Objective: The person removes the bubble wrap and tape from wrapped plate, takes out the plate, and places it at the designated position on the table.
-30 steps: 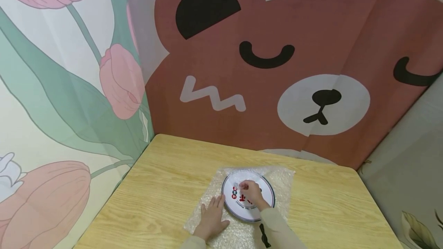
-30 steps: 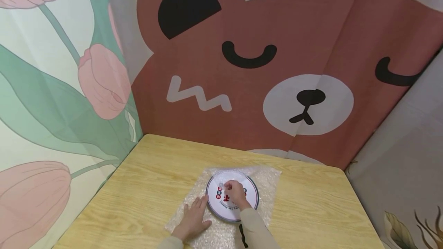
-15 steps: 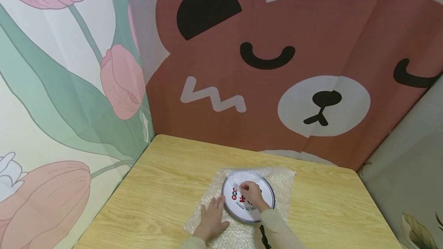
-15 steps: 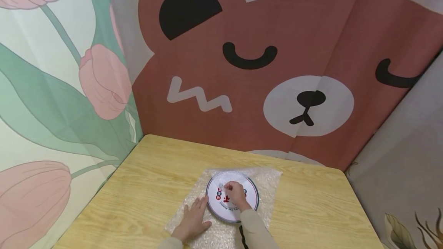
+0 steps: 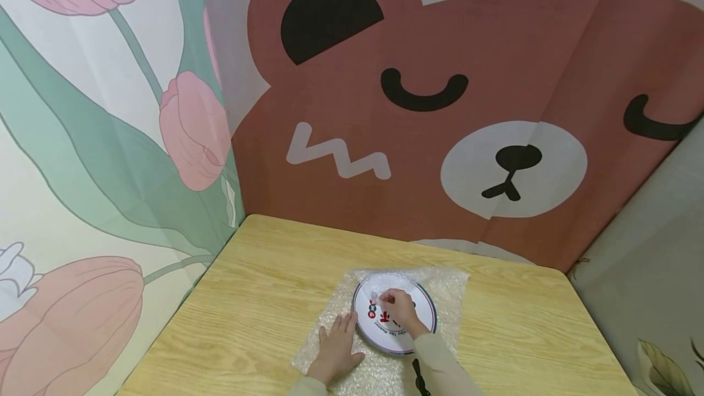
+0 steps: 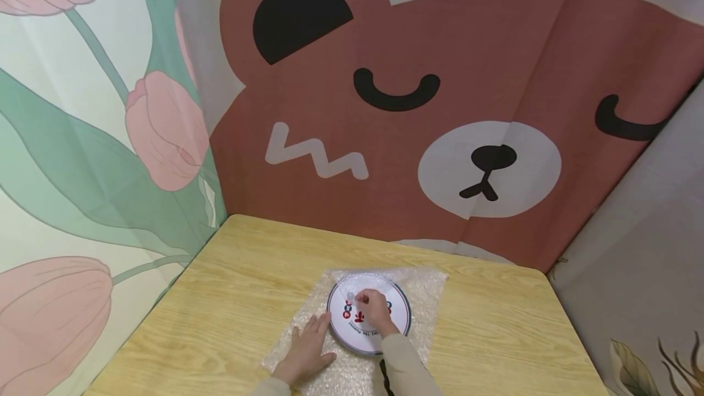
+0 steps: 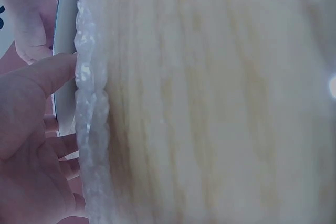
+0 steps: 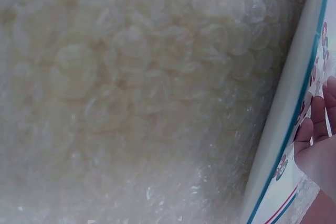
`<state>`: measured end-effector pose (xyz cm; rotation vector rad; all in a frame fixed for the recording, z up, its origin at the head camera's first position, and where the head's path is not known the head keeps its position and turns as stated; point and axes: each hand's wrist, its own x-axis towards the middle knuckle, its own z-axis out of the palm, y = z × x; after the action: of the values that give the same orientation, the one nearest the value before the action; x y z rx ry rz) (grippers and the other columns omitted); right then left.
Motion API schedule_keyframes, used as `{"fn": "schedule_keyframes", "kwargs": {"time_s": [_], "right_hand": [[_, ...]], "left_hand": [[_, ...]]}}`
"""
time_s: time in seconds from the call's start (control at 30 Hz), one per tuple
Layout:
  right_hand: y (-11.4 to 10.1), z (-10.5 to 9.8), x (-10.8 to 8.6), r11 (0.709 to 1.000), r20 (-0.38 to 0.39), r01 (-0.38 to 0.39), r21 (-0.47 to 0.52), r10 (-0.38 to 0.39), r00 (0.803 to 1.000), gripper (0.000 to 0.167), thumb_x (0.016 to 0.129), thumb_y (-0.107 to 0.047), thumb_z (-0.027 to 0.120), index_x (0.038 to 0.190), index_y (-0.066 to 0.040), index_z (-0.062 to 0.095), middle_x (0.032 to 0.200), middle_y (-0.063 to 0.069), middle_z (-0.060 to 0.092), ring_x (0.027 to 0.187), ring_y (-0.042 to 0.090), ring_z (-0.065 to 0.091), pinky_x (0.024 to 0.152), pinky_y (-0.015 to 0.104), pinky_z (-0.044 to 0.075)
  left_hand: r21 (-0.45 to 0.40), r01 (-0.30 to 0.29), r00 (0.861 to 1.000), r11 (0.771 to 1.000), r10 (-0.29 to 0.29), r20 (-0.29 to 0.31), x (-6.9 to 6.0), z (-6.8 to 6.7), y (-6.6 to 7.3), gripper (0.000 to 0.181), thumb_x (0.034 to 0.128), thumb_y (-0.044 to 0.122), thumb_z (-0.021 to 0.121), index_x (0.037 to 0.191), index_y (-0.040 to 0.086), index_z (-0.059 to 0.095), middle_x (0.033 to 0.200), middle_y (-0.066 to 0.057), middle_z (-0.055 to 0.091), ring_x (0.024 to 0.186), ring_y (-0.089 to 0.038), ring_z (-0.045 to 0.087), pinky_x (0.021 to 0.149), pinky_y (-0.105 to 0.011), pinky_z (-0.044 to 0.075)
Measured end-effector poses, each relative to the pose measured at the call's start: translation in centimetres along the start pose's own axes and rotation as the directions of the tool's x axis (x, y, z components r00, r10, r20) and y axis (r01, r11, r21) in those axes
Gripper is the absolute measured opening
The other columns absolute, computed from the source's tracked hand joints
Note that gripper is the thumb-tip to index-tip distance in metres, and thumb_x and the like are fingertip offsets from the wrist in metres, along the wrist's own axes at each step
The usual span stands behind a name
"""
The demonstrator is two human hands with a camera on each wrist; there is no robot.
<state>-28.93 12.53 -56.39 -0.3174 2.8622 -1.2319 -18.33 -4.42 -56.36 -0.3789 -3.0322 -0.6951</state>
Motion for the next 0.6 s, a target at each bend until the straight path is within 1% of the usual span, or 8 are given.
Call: {"fn": "schedule_keyframes", "kwargs": {"time_s": [0.1,0.2,0.33,0.47,0.53,0.6], "right_hand": [[0.05,0.05,0.06,1.000,0.001,-0.001,-0.010,0.001,1.000,0.006,0.078,-0.007,0.066,0.082,-0.002,0.065,0.073,-0.001,0.059,0.066,0.011,0.051,0.058,0.026,0.045],[0.03,0.12,0.08,1.000,0.000,-0.015,-0.009,0.015,1.000,0.006,0.078,-0.007,0.066,0.081,-0.002,0.065,0.073,-0.002,0.059,0.066,0.011,0.051,0.058,0.025,0.045],[-0.01,0.14,0.05,1.000,-0.003,-0.016,0.003,0.016,1.000,0.008,0.078,-0.008,0.066,0.080,-0.001,0.064,0.072,-0.001,0.059,0.066,0.011,0.051,0.059,0.025,0.045],[-0.01,0.09,-0.03,1.000,-0.009,0.004,0.006,-0.004,1.000,0.009,0.078,-0.007,0.067,0.079,0.000,0.064,0.072,-0.001,0.059,0.066,0.011,0.051,0.059,0.025,0.045],[-0.05,0.01,-0.11,1.000,-0.016,0.015,-0.001,-0.015,1.000,0.007,0.078,-0.007,0.067,0.078,0.000,0.064,0.071,-0.001,0.059,0.065,0.010,0.050,0.058,0.023,0.044],[-0.12,-0.05,-0.18,1.000,-0.019,0.019,-0.001,-0.019,1.000,0.006,0.078,-0.006,0.067,0.078,0.000,0.064,0.071,0.000,0.059,0.064,0.011,0.051,0.057,0.025,0.044]], "left_hand": [[0.001,0.000,1.000,1.000,0.000,-0.003,-0.02,-0.04,0.04,0.081,0.0708,0.035,0.071,0.134,-0.001,0.034,0.132,-0.019,0.040,0.122,-0.039,0.033,0.088,-0.067,0.023],[-0.001,0.000,1.000,1.000,0.000,-0.007,0.00,-0.05,0.05,0.081,0.0706,0.034,0.071,0.134,-0.001,0.034,0.132,-0.019,0.040,0.122,-0.039,0.033,0.088,-0.067,0.023],[-0.008,-0.001,1.000,1.000,0.001,-0.008,0.01,0.04,-0.02,0.081,0.0705,0.034,0.071,0.134,-0.001,0.034,0.132,-0.019,0.040,0.122,-0.039,0.033,0.089,-0.067,0.023],[-0.017,0.000,1.000,1.000,0.000,-0.002,0.08,0.14,-0.11,0.082,0.0706,0.034,0.071,0.135,-0.001,0.034,0.133,-0.019,0.039,0.122,-0.040,0.032,0.089,-0.067,0.022],[-0.019,0.000,1.000,1.000,0.000,-0.001,0.12,0.19,-0.15,0.082,0.0706,0.034,0.071,0.135,-0.001,0.034,0.133,-0.019,0.039,0.122,-0.039,0.032,0.089,-0.068,0.022],[-0.021,-0.001,1.000,1.000,0.001,0.000,0.14,0.19,-0.15,0.082,0.0706,0.034,0.071,0.135,0.000,0.034,0.133,-0.019,0.039,0.123,-0.039,0.032,0.089,-0.068,0.022]]}}
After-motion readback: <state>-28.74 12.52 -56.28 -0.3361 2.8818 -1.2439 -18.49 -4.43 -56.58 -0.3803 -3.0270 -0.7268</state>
